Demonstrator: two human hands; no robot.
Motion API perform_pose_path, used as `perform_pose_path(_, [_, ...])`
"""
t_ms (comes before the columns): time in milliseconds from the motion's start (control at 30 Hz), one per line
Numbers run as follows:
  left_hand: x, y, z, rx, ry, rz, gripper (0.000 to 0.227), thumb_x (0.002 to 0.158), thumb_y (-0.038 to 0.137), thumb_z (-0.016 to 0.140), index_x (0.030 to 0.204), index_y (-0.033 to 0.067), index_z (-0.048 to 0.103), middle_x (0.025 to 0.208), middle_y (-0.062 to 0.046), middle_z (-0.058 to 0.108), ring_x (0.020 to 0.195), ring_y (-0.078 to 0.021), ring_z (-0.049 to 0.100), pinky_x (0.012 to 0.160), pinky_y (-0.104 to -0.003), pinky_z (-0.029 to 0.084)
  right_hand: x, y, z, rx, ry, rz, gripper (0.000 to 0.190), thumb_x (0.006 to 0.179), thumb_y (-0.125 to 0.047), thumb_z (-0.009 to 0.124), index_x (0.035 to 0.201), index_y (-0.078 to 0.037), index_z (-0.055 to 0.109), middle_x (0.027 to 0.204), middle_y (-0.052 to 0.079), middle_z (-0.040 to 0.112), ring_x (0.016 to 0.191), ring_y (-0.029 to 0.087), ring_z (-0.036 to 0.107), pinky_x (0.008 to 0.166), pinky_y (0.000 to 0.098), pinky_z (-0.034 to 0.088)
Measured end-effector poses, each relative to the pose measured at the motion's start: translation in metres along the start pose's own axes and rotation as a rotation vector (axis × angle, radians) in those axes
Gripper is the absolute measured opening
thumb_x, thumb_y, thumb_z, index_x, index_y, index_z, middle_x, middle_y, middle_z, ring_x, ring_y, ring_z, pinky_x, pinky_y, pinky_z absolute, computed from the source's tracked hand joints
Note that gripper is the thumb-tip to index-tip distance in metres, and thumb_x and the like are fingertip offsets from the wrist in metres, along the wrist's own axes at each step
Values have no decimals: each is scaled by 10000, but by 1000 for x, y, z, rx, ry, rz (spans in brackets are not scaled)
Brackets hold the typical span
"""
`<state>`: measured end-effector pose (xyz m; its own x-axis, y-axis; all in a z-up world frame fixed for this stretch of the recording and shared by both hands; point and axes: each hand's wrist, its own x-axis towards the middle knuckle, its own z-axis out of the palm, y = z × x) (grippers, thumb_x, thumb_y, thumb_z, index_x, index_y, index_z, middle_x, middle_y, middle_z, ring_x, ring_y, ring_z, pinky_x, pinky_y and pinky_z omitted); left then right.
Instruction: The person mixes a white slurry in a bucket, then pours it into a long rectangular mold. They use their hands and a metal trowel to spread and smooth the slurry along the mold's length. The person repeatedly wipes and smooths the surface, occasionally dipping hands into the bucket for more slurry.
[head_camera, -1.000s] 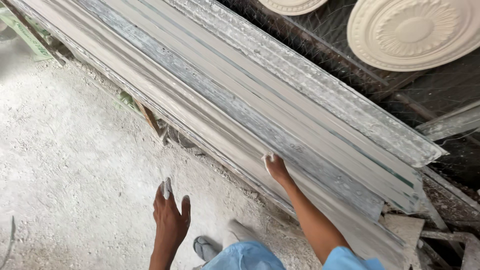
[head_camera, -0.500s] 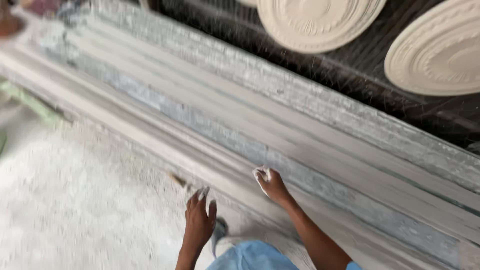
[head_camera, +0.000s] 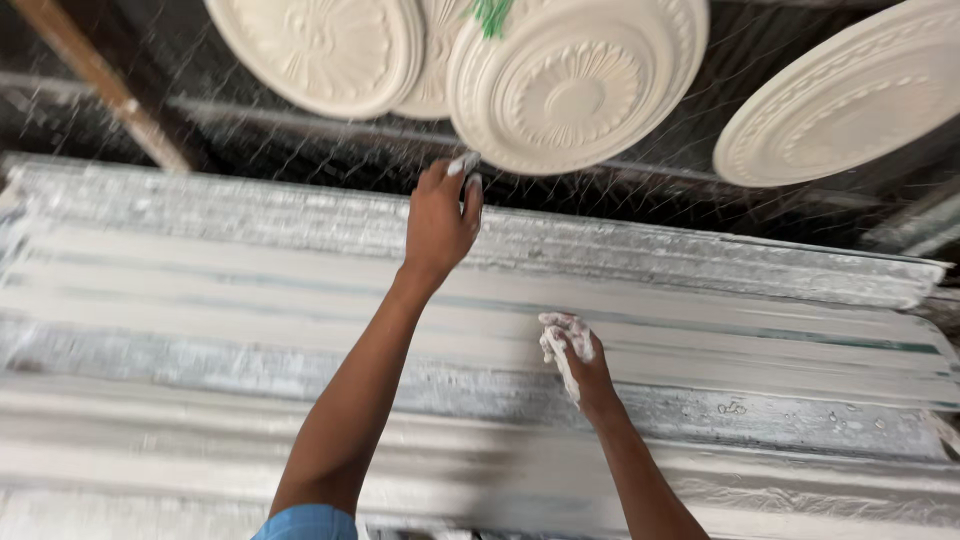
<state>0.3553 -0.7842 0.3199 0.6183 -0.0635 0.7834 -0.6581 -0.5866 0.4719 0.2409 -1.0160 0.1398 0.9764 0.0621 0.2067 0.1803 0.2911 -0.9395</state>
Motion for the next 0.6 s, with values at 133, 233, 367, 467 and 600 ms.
perform_pose_path(133, [102,-38,25,82,72,39,230,973,156,668,1147,8,690,1081,-191,653,970,-389,628,807,-516,510,23,-16,38,18,139,-17,308,1017,-149,595,1264,34,616,906,73,581,824,153,527,737,299,464])
perform_pose_path(233, [155,-60,49,176,184,154,225,928,199,710,1060,17,699,1095,-169,644,967,-367,636,764,-503,516,34,-13,65,103,209,-88,304,1013,-160,601,1243,38,620,948,79,597,855,161,555,726,309,467])
perform_pose_path(367, [186,-75,70,139,192,185,231,919,211,724,1029,10,694,1040,-143,617,911,-337,635,713,-490,525,35,4,91,163,340,-33,280,956,-160,603,1174,15,603,1069,67,655,844,162,574,701,312,478])
perform_pose_path(467, [197,-81,79,121,179,177,171,926,182,720,960,22,674,1029,-119,609,896,-311,648,712,-466,544,32,14,87,169,347,-39,292,973,-152,617,1190,43,620,1036,87,638,847,164,570,716,320,480])
perform_pose_path(600, [195,-77,80,64,188,129,178,948,171,738,942,4,678,1020,-130,595,799,-301,656,670,-444,546,16,15,62,126,370,-40,337,970,-174,616,1226,44,639,956,89,621,841,161,571,723,312,486])
